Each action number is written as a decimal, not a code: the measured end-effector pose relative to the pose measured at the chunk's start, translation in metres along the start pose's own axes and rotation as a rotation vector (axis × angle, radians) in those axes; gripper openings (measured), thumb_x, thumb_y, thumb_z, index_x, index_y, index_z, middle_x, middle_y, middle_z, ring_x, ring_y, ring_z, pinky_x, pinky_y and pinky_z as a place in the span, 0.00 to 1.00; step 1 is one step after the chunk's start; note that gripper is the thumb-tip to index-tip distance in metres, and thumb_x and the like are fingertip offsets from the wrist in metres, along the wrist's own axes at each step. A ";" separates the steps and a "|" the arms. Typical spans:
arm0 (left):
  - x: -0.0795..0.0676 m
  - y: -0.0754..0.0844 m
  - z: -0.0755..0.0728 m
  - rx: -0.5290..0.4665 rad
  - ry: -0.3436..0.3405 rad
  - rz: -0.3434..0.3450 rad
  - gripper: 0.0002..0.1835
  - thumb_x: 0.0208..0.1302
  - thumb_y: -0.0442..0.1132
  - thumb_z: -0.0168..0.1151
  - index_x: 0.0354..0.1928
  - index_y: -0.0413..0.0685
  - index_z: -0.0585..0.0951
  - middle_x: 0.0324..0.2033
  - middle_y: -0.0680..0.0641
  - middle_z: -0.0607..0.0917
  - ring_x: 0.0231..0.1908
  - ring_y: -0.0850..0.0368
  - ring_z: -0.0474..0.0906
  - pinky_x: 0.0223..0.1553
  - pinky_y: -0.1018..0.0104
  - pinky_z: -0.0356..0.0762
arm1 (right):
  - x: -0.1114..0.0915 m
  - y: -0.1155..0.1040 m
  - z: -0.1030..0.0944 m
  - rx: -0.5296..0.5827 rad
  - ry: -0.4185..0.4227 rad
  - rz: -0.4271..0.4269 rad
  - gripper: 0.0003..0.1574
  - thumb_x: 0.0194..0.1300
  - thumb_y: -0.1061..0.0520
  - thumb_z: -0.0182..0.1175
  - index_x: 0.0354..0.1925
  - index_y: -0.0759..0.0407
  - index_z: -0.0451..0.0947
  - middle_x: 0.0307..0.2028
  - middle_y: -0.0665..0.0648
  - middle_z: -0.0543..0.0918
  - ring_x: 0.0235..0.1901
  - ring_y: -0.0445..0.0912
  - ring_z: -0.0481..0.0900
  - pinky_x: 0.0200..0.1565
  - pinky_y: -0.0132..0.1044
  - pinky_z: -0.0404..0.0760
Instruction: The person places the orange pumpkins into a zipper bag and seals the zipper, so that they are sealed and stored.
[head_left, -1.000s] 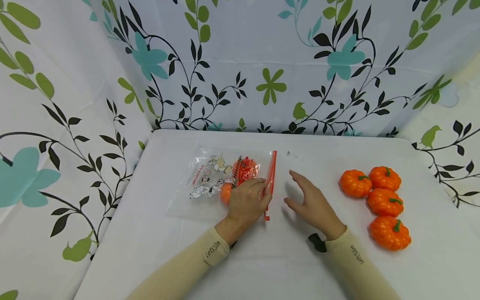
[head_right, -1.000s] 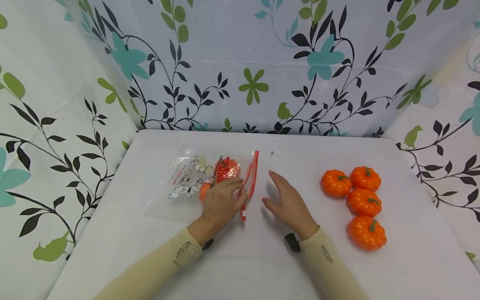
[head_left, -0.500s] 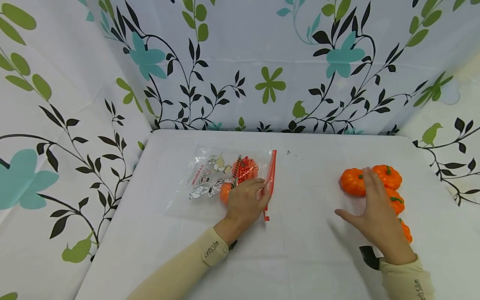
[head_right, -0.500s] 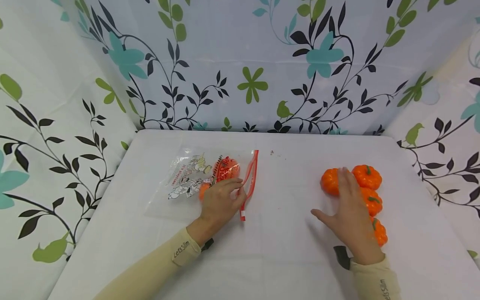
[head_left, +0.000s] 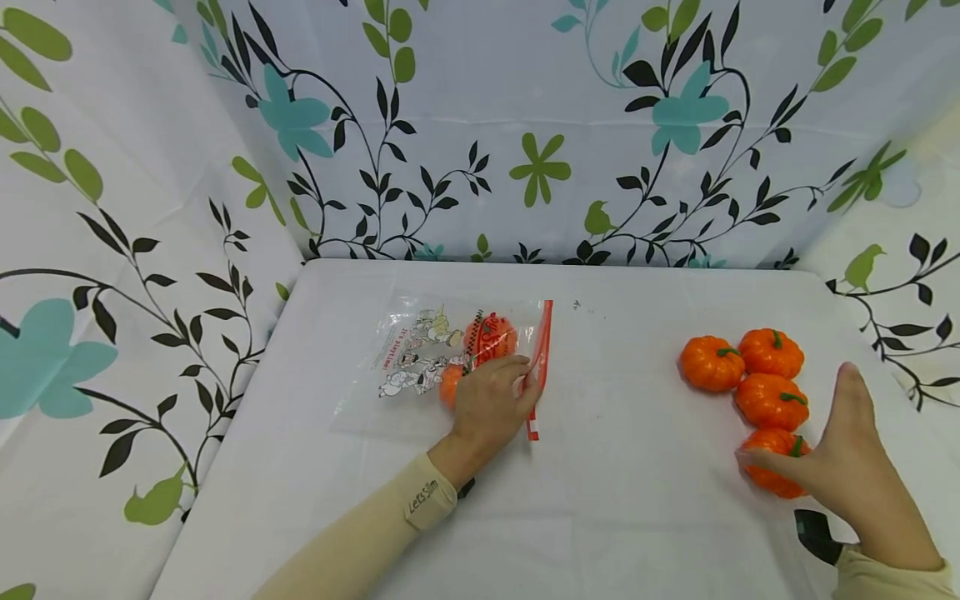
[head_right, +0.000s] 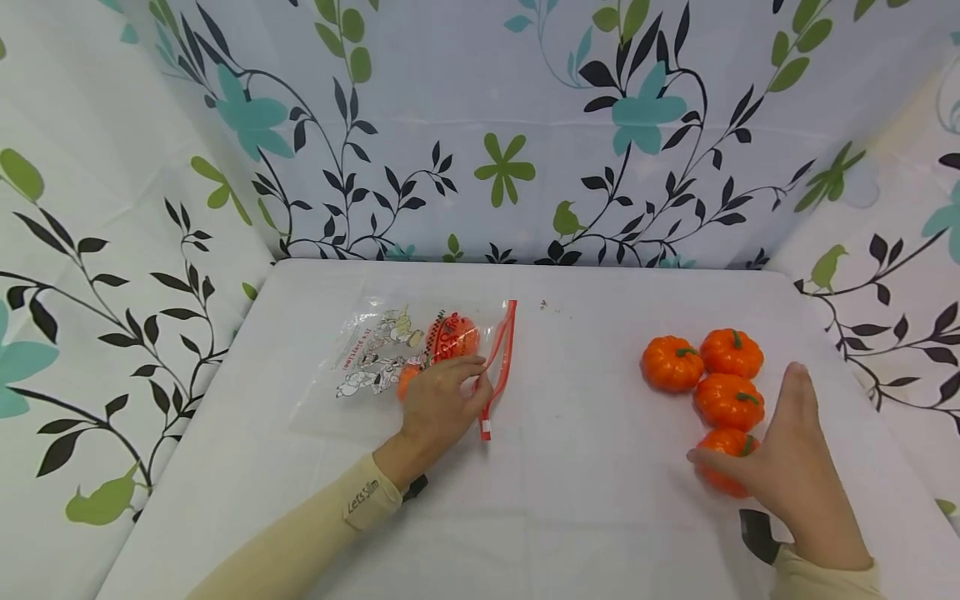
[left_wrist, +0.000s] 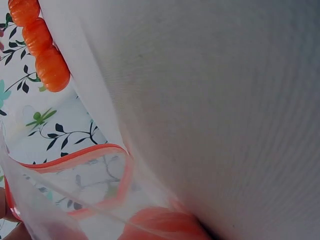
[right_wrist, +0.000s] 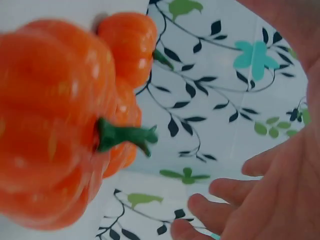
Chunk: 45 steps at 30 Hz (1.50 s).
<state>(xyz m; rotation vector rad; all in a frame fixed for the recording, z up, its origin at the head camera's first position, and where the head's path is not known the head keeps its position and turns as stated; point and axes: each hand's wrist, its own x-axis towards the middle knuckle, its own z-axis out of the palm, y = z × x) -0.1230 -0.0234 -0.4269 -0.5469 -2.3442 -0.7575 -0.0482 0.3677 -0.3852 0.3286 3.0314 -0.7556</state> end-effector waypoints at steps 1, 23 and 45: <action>0.000 0.000 0.000 -0.007 0.000 -0.001 0.05 0.57 0.35 0.70 0.34 0.44 0.91 0.37 0.50 0.91 0.37 0.56 0.88 0.30 0.66 0.84 | 0.000 0.004 -0.001 0.007 -0.018 0.015 0.98 0.45 0.34 0.79 0.73 0.64 0.10 0.73 0.73 0.16 0.72 0.74 0.22 0.59 0.78 0.42; 0.002 0.001 0.001 0.006 -0.008 -0.019 0.06 0.58 0.37 0.70 0.35 0.45 0.91 0.38 0.51 0.91 0.37 0.57 0.88 0.29 0.67 0.84 | 0.001 0.043 0.008 0.022 -0.278 0.074 0.89 0.56 0.35 0.73 0.69 0.82 0.16 0.64 0.92 0.44 0.60 0.85 0.52 0.55 0.78 0.61; 0.000 0.001 0.001 0.020 -0.025 -0.017 0.05 0.57 0.36 0.70 0.35 0.46 0.91 0.37 0.52 0.91 0.36 0.57 0.88 0.28 0.67 0.83 | 0.005 0.052 0.013 -0.048 -0.424 0.192 0.85 0.49 0.25 0.71 0.69 0.87 0.40 0.61 0.90 0.53 0.58 0.81 0.57 0.56 0.76 0.64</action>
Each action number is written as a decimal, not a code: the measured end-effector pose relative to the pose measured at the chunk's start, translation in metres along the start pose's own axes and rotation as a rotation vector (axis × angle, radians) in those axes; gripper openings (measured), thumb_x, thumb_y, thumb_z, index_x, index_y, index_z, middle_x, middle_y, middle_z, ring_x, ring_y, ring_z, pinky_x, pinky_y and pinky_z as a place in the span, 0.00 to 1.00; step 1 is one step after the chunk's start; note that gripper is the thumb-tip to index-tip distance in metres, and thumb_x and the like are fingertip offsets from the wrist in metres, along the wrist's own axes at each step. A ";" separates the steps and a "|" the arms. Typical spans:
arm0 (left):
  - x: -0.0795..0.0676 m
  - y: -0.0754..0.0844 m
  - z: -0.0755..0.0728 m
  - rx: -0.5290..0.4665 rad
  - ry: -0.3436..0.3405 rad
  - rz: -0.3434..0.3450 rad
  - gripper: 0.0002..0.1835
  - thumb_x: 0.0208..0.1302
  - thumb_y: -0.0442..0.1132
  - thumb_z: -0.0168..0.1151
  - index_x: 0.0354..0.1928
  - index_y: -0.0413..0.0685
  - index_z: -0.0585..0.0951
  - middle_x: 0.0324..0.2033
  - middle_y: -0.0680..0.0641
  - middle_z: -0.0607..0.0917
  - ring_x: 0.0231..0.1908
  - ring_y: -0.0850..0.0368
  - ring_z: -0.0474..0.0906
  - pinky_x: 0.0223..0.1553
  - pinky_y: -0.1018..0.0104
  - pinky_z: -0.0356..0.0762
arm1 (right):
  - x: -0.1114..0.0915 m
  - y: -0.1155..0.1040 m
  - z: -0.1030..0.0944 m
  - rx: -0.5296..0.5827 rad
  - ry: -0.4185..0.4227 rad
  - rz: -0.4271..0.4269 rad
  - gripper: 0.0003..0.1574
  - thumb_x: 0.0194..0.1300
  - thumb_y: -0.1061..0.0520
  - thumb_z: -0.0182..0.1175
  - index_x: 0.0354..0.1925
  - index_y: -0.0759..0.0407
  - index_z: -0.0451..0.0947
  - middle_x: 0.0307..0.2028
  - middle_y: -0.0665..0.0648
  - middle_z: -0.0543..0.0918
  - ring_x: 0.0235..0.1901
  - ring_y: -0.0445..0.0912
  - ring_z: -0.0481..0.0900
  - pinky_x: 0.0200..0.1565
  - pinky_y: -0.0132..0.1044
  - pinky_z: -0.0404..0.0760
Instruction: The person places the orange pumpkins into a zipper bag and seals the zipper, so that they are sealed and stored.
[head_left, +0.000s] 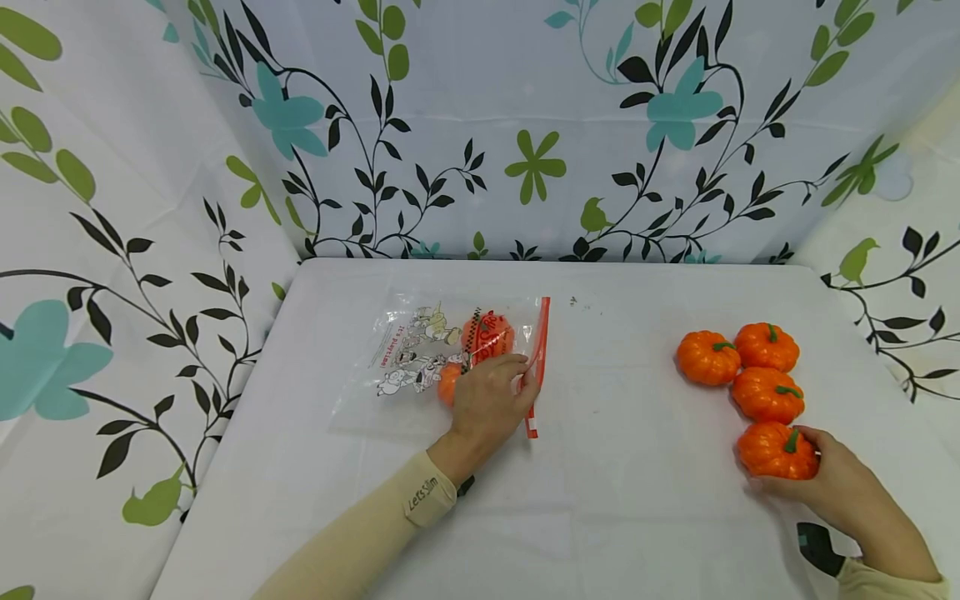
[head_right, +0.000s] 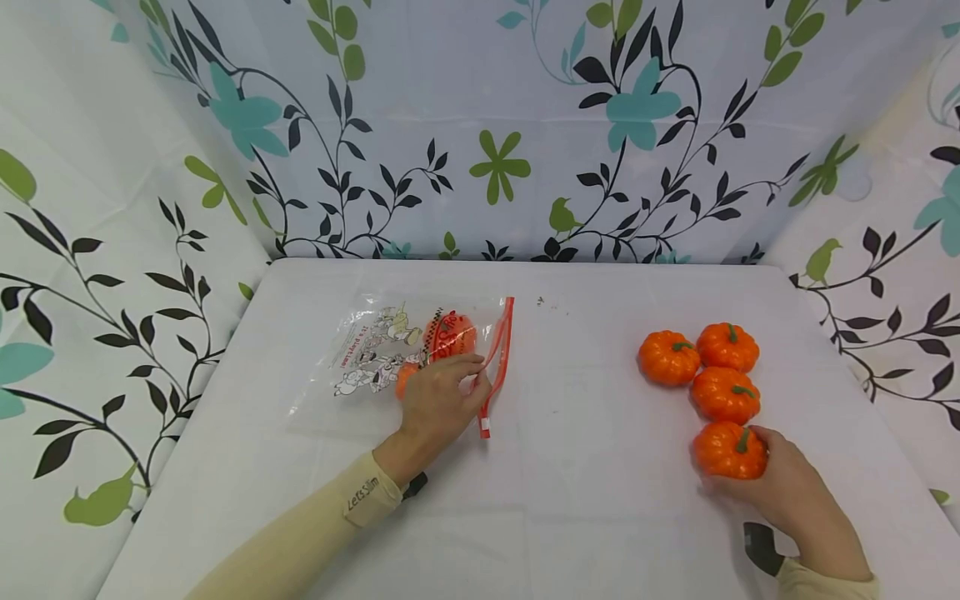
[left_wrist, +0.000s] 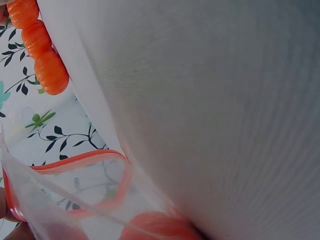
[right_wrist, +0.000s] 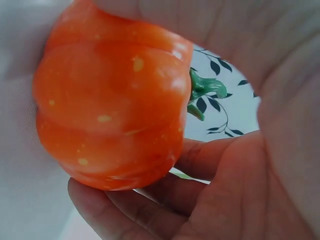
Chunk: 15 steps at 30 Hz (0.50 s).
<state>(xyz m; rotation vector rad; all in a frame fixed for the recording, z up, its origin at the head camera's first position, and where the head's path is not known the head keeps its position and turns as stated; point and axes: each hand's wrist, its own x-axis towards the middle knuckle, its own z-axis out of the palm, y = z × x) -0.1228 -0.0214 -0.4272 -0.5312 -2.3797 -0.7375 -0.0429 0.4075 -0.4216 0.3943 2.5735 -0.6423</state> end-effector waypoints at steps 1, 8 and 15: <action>0.000 0.000 0.000 0.002 0.000 0.001 0.05 0.57 0.36 0.70 0.35 0.46 0.91 0.37 0.52 0.91 0.36 0.57 0.88 0.28 0.67 0.83 | 0.000 0.000 0.000 0.000 -0.002 -0.001 0.84 0.50 0.26 0.71 0.69 0.87 0.40 0.61 0.90 0.53 0.58 0.81 0.57 0.56 0.76 0.64; -0.001 0.000 0.000 0.004 -0.002 0.005 0.05 0.58 0.37 0.70 0.35 0.45 0.91 0.37 0.51 0.91 0.35 0.57 0.88 0.27 0.67 0.83 | -0.001 -0.006 -0.001 0.011 -0.003 -0.058 0.82 0.52 0.27 0.71 0.70 0.86 0.40 0.61 0.88 0.57 0.57 0.79 0.62 0.55 0.74 0.69; -0.001 0.001 0.000 -0.004 -0.002 0.004 0.05 0.58 0.37 0.69 0.35 0.45 0.91 0.37 0.50 0.91 0.34 0.56 0.88 0.25 0.67 0.82 | -0.004 -0.028 0.003 0.021 0.085 -0.208 0.71 0.55 0.36 0.74 0.71 0.82 0.48 0.61 0.85 0.62 0.54 0.76 0.68 0.50 0.70 0.76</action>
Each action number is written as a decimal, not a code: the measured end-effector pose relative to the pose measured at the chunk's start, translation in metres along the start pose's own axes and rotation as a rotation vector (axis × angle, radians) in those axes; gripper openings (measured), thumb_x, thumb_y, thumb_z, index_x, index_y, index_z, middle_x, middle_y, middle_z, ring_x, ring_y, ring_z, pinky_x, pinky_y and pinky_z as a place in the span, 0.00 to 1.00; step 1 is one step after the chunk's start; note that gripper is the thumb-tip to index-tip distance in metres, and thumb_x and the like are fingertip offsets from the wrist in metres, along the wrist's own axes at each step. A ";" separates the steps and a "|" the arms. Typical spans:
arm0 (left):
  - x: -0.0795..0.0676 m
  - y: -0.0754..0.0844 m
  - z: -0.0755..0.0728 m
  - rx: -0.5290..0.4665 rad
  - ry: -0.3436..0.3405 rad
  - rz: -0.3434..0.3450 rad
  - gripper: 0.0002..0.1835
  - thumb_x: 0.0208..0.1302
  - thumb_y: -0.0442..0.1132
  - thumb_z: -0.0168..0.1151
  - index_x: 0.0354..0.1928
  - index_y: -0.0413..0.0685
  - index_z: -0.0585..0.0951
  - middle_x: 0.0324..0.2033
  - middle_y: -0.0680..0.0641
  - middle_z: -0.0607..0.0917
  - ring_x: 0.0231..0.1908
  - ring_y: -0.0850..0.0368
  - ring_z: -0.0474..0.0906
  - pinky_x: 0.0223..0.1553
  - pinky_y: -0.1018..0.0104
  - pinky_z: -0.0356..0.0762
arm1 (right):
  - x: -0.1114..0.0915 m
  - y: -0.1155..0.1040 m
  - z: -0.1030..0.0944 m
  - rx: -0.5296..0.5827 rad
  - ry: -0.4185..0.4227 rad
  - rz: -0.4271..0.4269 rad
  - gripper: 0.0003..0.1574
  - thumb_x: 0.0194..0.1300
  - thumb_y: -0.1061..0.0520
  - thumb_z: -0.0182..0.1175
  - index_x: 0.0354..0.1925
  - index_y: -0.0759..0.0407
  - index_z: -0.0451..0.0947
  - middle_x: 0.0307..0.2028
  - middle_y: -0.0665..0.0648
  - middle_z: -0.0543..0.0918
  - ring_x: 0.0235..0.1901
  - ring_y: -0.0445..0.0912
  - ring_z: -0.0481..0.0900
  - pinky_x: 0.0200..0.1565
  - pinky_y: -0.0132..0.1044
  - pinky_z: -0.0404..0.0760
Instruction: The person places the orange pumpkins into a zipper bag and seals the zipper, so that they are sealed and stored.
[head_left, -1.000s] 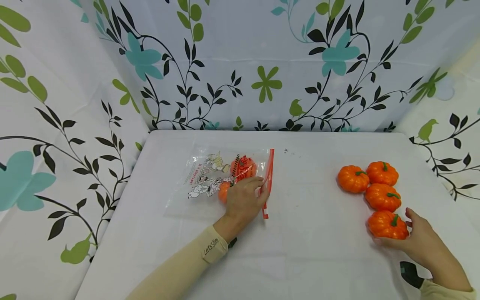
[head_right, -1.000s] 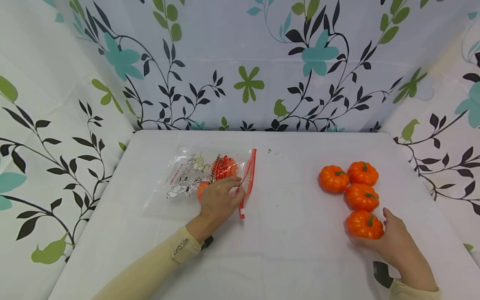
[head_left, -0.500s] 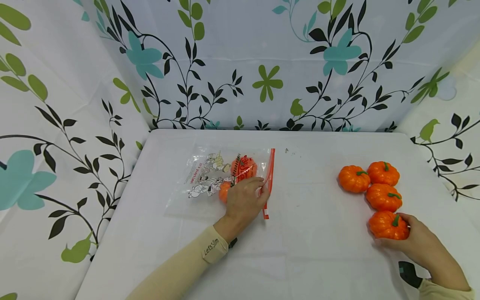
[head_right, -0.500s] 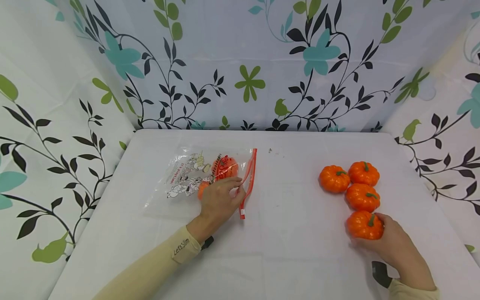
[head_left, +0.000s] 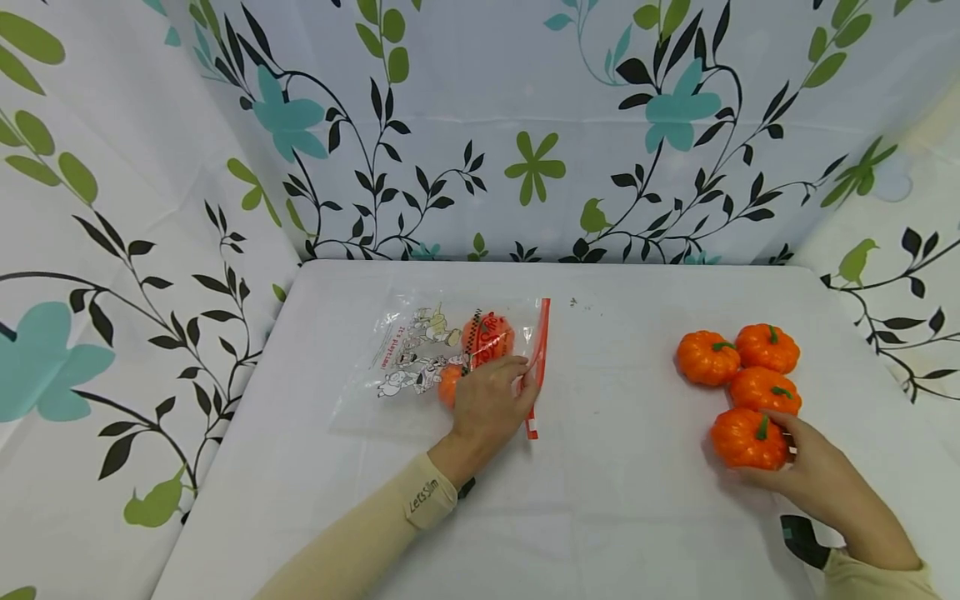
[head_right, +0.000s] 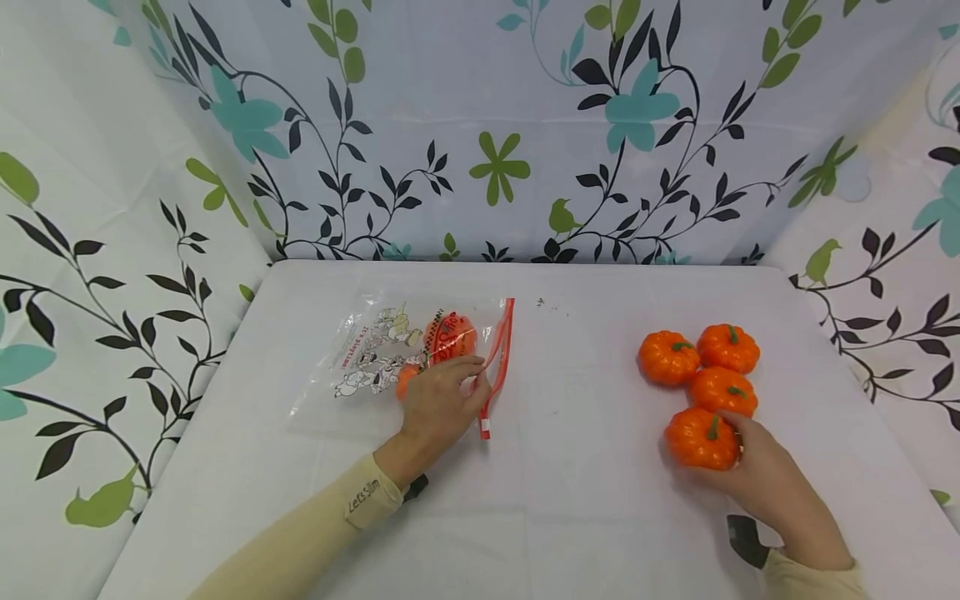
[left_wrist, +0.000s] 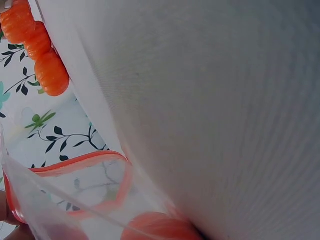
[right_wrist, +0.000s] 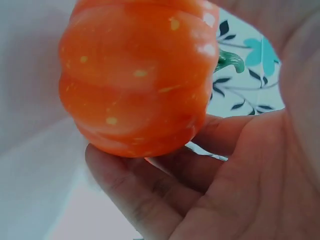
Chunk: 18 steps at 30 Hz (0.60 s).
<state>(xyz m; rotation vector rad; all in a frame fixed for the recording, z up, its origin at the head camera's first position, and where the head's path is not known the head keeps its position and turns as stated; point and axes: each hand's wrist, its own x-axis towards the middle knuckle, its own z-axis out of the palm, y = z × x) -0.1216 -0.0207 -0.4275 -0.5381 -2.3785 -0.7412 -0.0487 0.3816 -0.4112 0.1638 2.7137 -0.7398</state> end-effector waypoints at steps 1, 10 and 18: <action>0.000 0.000 0.000 -0.001 -0.001 -0.001 0.05 0.59 0.36 0.69 0.35 0.44 0.91 0.37 0.50 0.91 0.34 0.56 0.88 0.25 0.67 0.82 | 0.001 -0.004 0.000 0.003 0.005 -0.015 0.70 0.55 0.37 0.74 0.71 0.80 0.49 0.61 0.84 0.63 0.54 0.75 0.69 0.49 0.69 0.76; -0.001 0.000 0.000 -0.003 -0.007 -0.009 0.05 0.58 0.36 0.70 0.35 0.44 0.91 0.38 0.50 0.91 0.35 0.56 0.88 0.25 0.68 0.82 | 0.009 -0.044 0.010 0.047 0.031 -0.201 0.64 0.53 0.40 0.77 0.72 0.72 0.57 0.63 0.76 0.68 0.56 0.70 0.73 0.51 0.66 0.78; -0.001 -0.001 0.000 -0.007 0.000 -0.008 0.05 0.57 0.36 0.71 0.35 0.44 0.91 0.38 0.50 0.91 0.34 0.56 0.88 0.25 0.67 0.82 | 0.029 -0.080 0.014 0.056 0.041 -0.287 0.64 0.52 0.36 0.76 0.73 0.68 0.59 0.64 0.71 0.71 0.57 0.67 0.75 0.51 0.62 0.80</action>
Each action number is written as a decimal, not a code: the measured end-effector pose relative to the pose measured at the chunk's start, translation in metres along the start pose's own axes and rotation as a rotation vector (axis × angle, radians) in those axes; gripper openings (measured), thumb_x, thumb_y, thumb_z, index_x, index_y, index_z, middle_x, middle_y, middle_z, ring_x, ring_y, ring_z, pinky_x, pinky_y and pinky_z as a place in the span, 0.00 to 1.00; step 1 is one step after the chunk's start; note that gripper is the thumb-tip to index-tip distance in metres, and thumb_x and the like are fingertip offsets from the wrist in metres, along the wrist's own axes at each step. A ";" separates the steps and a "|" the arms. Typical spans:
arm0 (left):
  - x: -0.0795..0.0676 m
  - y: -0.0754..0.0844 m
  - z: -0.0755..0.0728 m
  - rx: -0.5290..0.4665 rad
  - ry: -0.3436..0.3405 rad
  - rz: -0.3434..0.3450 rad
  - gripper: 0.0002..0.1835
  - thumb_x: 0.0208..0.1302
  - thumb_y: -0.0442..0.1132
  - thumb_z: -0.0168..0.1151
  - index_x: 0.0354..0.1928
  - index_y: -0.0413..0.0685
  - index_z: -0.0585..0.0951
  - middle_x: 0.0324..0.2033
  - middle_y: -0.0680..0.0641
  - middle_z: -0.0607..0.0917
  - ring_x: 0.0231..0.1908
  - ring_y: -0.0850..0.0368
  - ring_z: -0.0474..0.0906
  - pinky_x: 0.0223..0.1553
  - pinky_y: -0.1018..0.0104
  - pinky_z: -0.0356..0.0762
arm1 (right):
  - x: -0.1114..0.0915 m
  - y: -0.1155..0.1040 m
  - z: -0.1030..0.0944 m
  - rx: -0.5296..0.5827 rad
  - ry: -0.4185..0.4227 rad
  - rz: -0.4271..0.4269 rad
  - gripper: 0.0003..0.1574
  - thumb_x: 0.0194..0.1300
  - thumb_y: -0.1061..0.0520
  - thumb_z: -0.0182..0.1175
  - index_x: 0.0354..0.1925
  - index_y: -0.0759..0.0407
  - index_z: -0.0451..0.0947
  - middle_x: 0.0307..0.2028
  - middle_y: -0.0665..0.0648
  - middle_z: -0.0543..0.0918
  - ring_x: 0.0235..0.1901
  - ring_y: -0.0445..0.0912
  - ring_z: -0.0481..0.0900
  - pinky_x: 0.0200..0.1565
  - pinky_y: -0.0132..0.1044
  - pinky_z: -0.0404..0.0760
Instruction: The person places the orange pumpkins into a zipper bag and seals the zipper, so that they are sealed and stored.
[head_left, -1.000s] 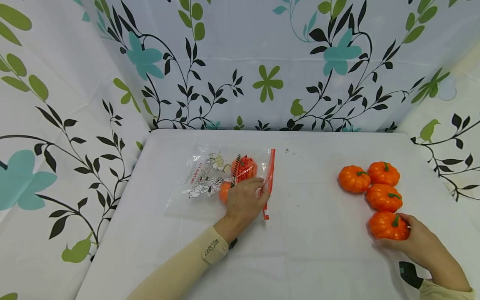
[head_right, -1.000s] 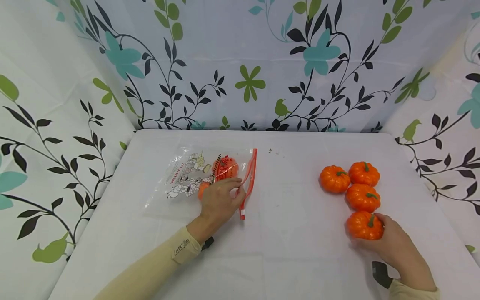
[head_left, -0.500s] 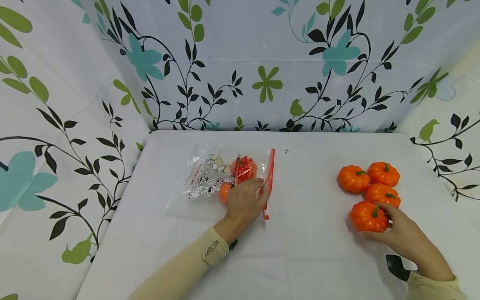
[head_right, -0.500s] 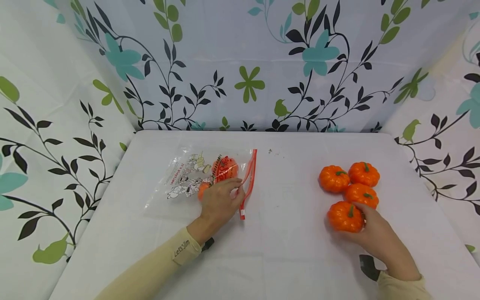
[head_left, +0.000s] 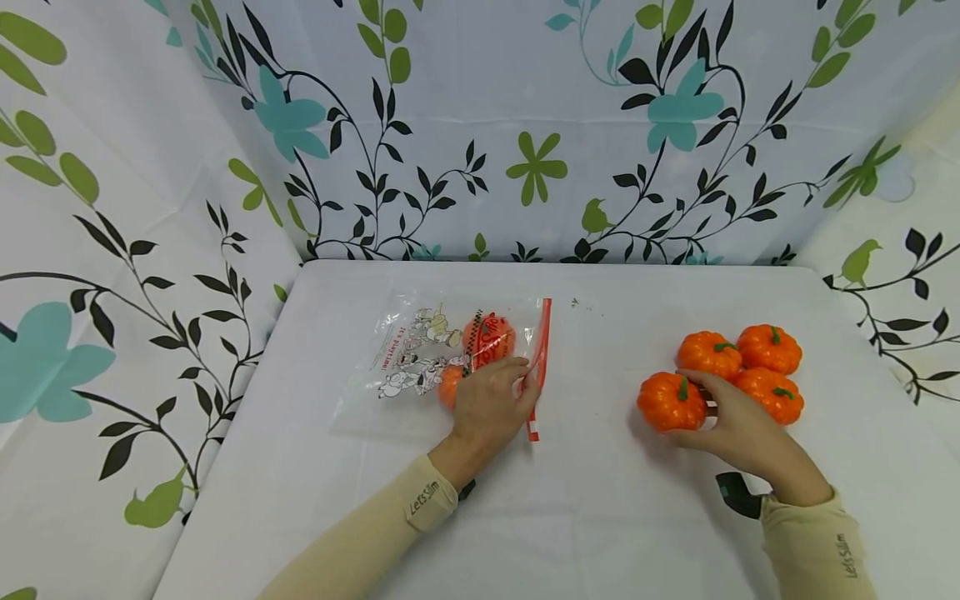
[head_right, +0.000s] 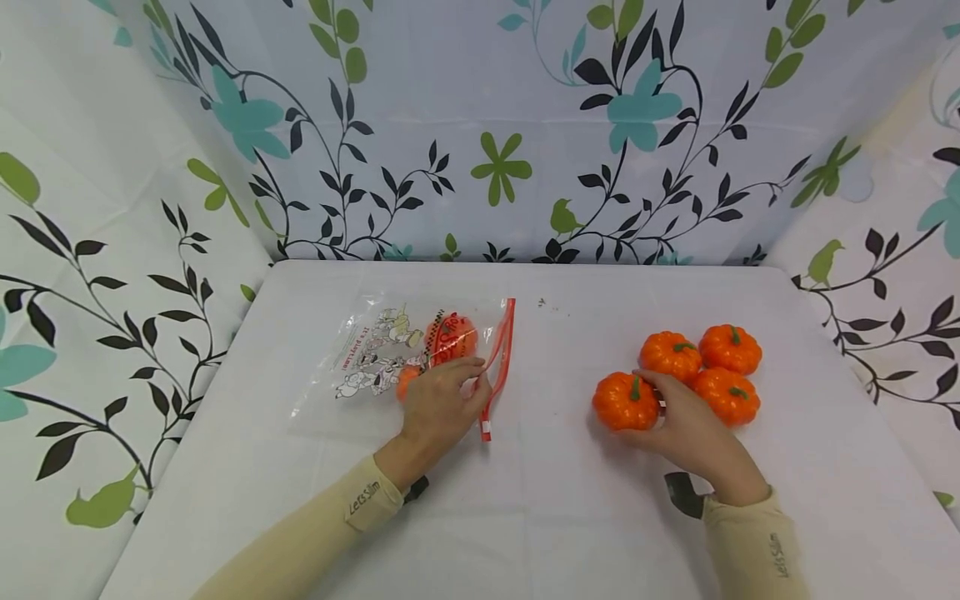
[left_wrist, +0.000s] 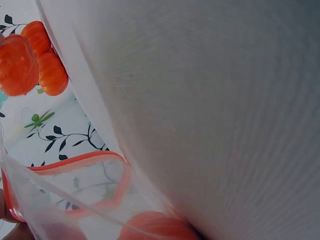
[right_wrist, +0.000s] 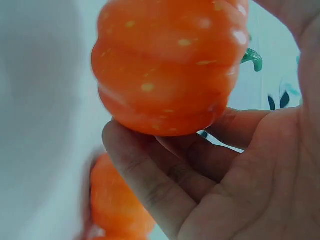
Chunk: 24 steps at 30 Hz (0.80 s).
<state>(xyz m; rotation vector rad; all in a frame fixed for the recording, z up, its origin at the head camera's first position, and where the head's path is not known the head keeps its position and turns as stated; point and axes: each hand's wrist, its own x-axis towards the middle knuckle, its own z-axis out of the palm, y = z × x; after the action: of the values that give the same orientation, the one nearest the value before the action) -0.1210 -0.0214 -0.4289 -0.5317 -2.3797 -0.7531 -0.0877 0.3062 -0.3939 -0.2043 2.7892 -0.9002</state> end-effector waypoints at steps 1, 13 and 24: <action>0.000 0.000 0.000 -0.003 0.002 0.002 0.05 0.57 0.36 0.71 0.35 0.44 0.91 0.38 0.50 0.91 0.34 0.56 0.88 0.25 0.67 0.82 | 0.003 -0.003 0.001 -0.001 0.000 -0.004 0.64 0.52 0.35 0.76 0.73 0.68 0.59 0.64 0.71 0.71 0.57 0.67 0.75 0.52 0.62 0.80; 0.000 0.000 -0.002 -0.006 0.006 0.019 0.05 0.58 0.36 0.70 0.35 0.43 0.91 0.38 0.49 0.91 0.34 0.55 0.88 0.25 0.67 0.82 | 0.048 -0.041 0.024 0.013 -0.045 -0.057 0.66 0.50 0.26 0.72 0.73 0.63 0.62 0.65 0.66 0.72 0.57 0.60 0.75 0.53 0.57 0.80; 0.001 -0.002 -0.002 0.031 0.052 0.080 0.05 0.57 0.36 0.70 0.33 0.42 0.90 0.37 0.48 0.91 0.35 0.55 0.89 0.31 0.66 0.85 | 0.075 -0.068 0.053 0.091 -0.059 -0.118 0.61 0.50 0.33 0.76 0.72 0.61 0.65 0.65 0.61 0.74 0.58 0.56 0.76 0.56 0.54 0.80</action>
<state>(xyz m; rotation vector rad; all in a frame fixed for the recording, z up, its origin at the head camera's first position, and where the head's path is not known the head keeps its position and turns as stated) -0.1222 -0.0236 -0.4276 -0.5843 -2.3044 -0.6852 -0.1436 0.2070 -0.4074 -0.3782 2.6981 -1.0284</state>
